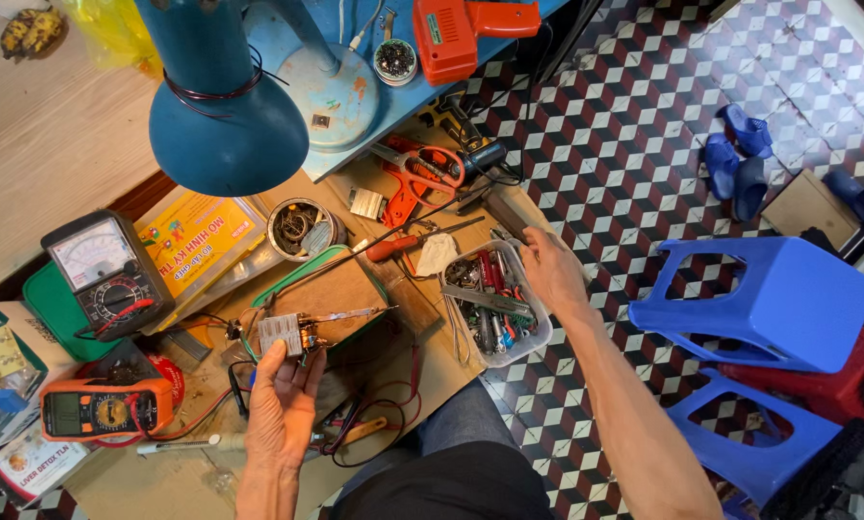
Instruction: The person works on a small electronic component, using a wooden stick to adjust internal parts, then applies heat with a heat gun, and finally uses a soldering iron to make connections. The person handles wires and the component throughout the process.
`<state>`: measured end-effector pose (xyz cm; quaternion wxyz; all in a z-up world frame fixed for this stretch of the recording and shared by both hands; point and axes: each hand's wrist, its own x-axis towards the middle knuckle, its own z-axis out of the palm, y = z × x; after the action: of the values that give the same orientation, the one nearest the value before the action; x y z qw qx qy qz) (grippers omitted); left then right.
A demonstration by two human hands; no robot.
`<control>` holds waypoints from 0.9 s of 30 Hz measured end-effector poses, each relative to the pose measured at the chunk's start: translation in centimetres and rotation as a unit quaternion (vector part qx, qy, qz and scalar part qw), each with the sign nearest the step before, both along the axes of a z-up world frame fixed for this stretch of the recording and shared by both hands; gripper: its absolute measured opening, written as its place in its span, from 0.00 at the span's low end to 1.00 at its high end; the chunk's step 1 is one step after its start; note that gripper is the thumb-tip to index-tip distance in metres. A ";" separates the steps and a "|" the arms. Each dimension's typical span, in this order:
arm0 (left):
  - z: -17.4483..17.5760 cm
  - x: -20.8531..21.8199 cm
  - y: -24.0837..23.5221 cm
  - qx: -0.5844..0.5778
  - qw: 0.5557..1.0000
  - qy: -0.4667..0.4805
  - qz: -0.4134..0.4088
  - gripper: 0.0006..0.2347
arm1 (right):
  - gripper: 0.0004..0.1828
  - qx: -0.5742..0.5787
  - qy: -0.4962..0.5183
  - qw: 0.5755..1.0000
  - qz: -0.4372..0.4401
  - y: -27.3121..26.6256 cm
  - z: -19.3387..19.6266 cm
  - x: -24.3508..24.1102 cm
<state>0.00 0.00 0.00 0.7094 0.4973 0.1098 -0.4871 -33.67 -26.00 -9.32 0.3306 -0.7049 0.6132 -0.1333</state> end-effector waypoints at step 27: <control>0.7 0.0 -0.1 -0.018 1.000 0.012 -0.006 0.14 | 0.10 0.007 0.000 0.998 -0.068 10.9 -0.2 1.3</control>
<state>0.00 -0.05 0.66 0.7141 0.4792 0.1071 -0.4990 -32.33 -15.13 -9.47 0.3257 -0.6591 0.6607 -0.1518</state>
